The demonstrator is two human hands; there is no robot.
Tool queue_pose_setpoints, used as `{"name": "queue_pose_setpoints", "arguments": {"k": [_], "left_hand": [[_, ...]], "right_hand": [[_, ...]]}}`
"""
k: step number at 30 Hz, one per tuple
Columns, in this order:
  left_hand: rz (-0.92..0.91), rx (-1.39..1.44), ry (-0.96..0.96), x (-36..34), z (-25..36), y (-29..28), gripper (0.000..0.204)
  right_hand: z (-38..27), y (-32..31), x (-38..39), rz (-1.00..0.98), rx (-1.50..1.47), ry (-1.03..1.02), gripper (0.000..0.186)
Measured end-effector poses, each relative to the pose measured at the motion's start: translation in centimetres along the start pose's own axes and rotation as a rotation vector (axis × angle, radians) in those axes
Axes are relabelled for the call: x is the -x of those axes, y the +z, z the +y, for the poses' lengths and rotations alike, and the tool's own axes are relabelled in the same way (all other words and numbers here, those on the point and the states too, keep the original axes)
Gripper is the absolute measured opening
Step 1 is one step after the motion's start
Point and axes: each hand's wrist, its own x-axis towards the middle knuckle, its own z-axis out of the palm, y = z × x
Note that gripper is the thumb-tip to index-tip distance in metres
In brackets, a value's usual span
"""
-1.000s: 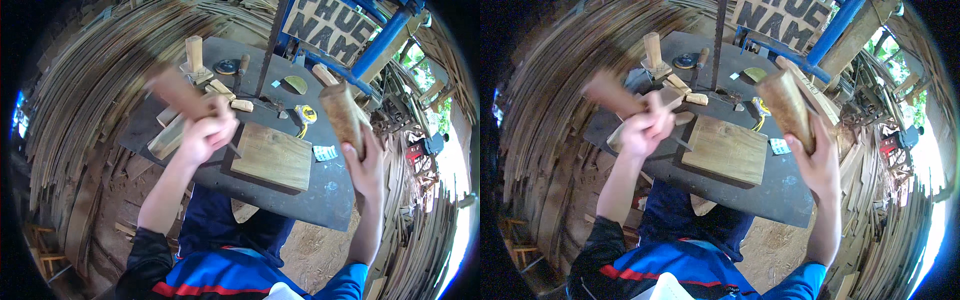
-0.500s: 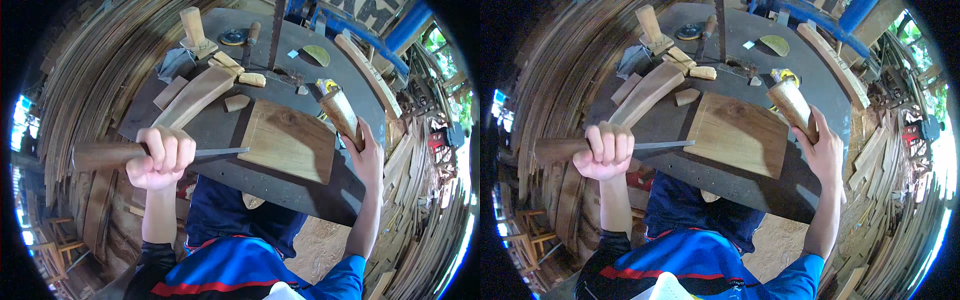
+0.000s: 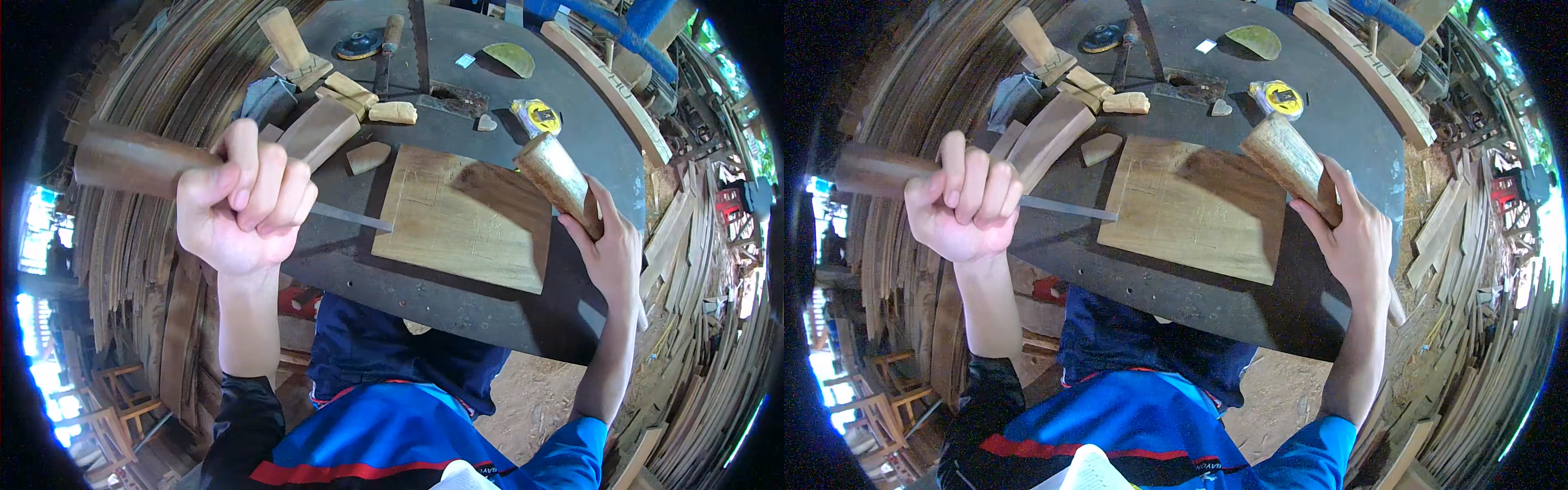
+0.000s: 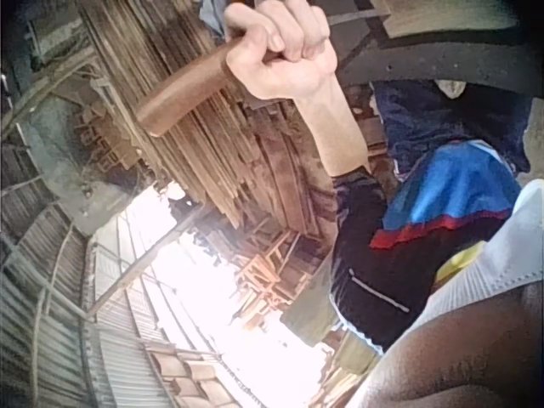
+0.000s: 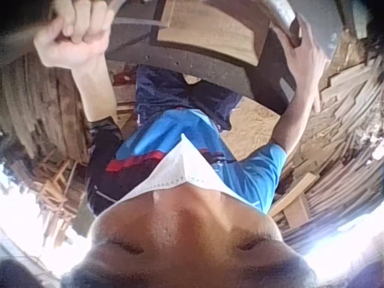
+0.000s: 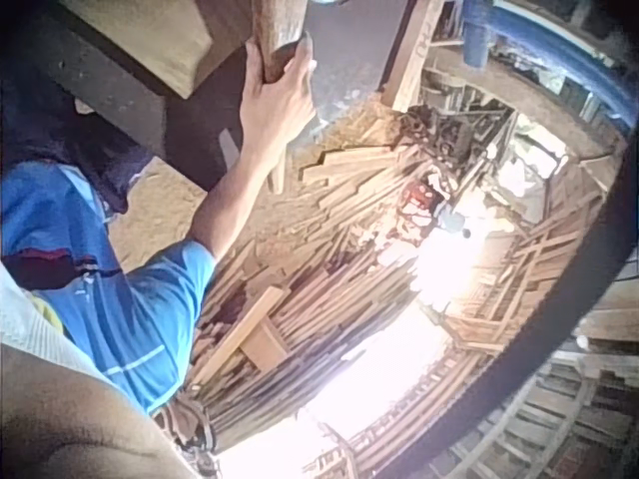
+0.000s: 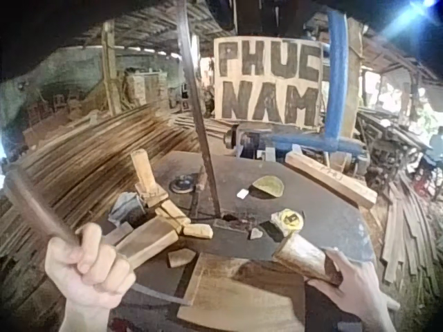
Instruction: Using a chisel and mallet to carve wood.
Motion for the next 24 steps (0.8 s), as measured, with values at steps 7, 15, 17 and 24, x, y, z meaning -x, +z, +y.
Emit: {"name": "queue_pose_setpoints", "arguments": {"k": [7,15,17,24], "left_hand": [[-0.026,0.008,-0.092,-2.8,-0.3,0.4,0.028],[-0.077,-0.001,-0.146,-3.6,-0.5,0.8,0.029],[-0.088,0.005,-0.137,-3.8,-0.7,0.9,0.028],[-0.071,0.041,-0.129,-4.0,-0.8,0.6,0.029]], "right_hand": [[0.4,-0.2,0.1,0.009,0.024,-0.021,0.055],[-0.1,0.1,0.2,-0.012,0.007,-0.027,0.054],[-0.1,-0.1,0.2,-0.028,-0.004,-0.028,0.053],[-0.1,0.0,0.4,-0.017,0.024,-0.030,0.053]]}}
